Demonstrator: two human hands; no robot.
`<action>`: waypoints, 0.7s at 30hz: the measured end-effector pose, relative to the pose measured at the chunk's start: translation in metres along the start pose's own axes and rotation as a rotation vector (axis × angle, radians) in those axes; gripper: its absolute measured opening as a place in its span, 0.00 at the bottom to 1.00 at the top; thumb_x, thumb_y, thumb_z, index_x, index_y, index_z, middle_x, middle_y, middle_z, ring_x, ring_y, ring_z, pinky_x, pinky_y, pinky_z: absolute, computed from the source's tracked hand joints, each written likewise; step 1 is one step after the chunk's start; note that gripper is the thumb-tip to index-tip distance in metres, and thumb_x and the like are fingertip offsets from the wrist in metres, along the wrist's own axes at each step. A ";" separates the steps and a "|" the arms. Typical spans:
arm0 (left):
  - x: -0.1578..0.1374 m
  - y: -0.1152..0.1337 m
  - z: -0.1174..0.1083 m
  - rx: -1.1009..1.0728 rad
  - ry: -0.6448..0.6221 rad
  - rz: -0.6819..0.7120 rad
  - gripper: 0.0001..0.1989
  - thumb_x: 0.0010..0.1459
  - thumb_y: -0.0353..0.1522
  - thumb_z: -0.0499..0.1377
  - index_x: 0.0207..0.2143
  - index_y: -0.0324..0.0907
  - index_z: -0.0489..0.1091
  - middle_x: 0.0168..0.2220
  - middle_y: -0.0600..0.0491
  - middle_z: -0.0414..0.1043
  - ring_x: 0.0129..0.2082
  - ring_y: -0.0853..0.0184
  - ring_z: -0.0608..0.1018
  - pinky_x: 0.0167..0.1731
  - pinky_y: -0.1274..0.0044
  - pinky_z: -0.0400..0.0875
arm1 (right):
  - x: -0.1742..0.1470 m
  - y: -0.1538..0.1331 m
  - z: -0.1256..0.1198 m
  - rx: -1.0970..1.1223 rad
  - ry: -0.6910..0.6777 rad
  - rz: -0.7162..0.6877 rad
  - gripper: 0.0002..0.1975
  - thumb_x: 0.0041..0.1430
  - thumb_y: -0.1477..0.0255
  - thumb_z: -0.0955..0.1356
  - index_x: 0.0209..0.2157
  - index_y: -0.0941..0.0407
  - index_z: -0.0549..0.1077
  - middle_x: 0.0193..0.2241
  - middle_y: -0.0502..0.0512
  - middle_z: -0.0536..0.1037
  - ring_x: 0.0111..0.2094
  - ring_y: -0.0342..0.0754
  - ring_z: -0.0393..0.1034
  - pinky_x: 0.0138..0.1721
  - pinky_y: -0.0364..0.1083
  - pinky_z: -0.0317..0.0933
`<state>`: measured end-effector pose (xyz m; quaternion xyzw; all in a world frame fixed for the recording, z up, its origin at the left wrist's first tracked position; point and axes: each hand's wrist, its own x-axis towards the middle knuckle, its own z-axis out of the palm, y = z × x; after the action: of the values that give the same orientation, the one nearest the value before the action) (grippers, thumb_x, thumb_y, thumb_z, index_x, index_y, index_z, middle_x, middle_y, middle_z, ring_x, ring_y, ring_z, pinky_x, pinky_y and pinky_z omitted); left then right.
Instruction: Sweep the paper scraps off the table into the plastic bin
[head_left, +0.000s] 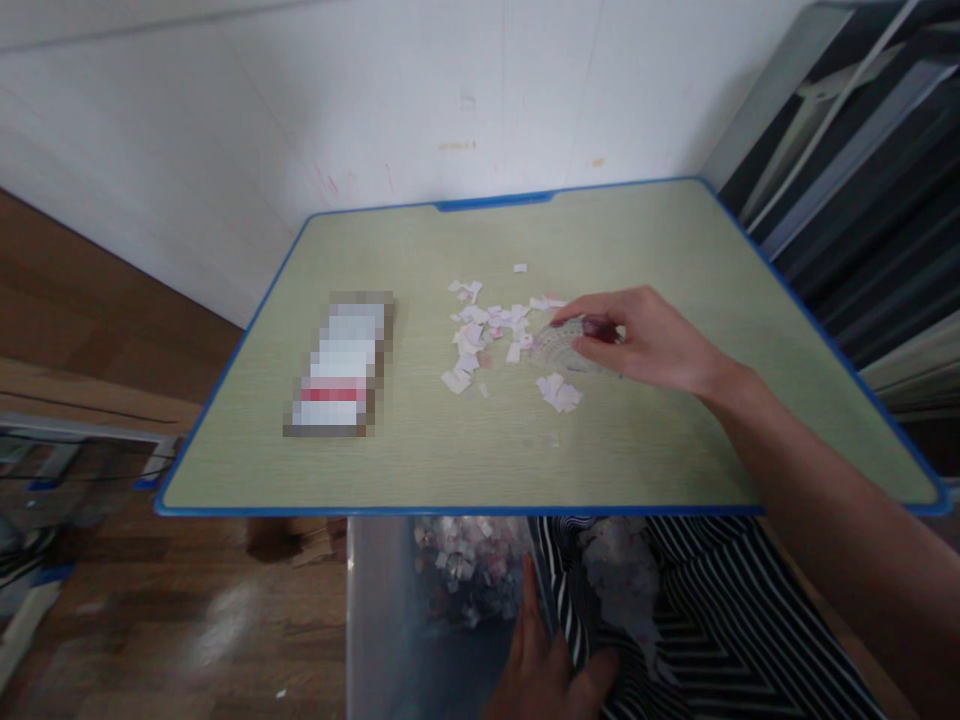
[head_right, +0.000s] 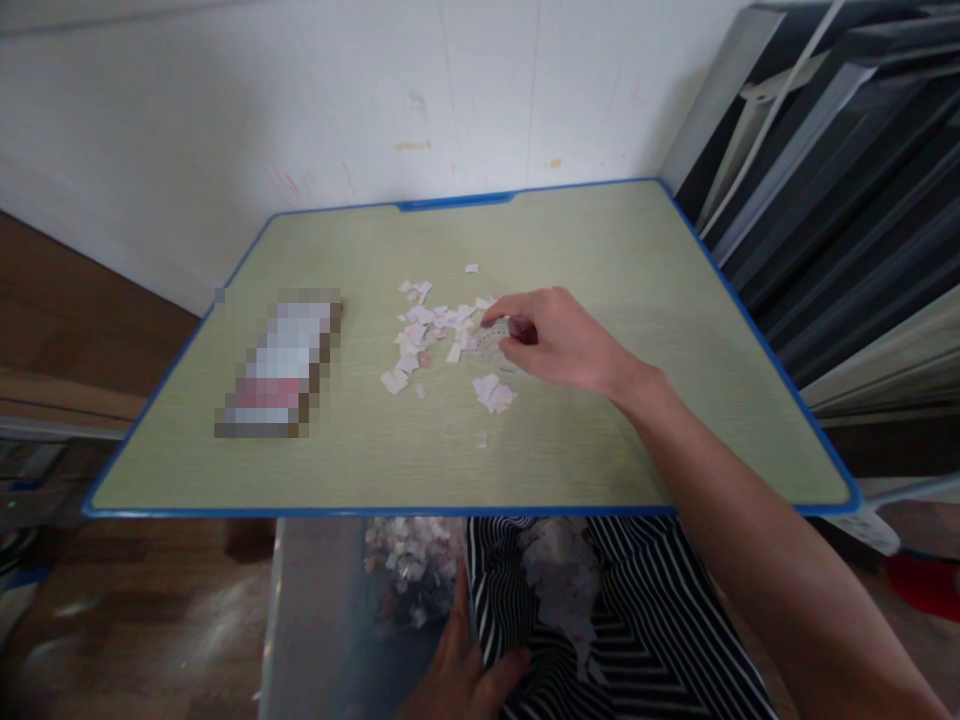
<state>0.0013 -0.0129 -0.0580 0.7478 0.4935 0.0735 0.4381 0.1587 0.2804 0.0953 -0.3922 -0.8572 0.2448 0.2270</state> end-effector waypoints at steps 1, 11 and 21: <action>0.000 0.000 0.001 0.008 0.009 0.008 0.41 0.58 0.22 0.59 0.65 0.54 0.43 0.67 0.42 0.34 0.63 0.43 0.49 0.55 0.51 0.57 | 0.000 0.000 0.000 0.008 0.007 -0.011 0.15 0.50 0.76 0.63 0.39 0.62 0.76 0.16 0.46 0.64 0.18 0.40 0.57 0.24 0.43 0.52; -0.002 0.000 0.002 0.010 0.013 0.044 0.28 0.58 0.22 0.59 0.57 0.56 0.62 0.68 0.50 0.26 0.63 0.41 0.49 0.55 0.54 0.60 | 0.000 -0.003 -0.003 -0.001 0.023 0.005 0.13 0.50 0.77 0.64 0.38 0.57 0.76 0.16 0.46 0.64 0.18 0.41 0.57 0.24 0.43 0.52; 0.000 0.006 0.000 -0.078 -0.012 -0.057 0.34 0.59 0.23 0.60 0.61 0.59 0.54 0.67 0.50 0.19 0.63 0.42 0.47 0.54 0.57 0.62 | -0.002 -0.003 -0.004 0.024 -0.051 0.039 0.13 0.49 0.79 0.65 0.37 0.59 0.76 0.15 0.45 0.61 0.17 0.39 0.53 0.22 0.43 0.50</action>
<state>0.0052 -0.0133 -0.0539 0.7163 0.5085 0.0756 0.4719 0.1606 0.2785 0.1001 -0.3998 -0.8518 0.2694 0.2052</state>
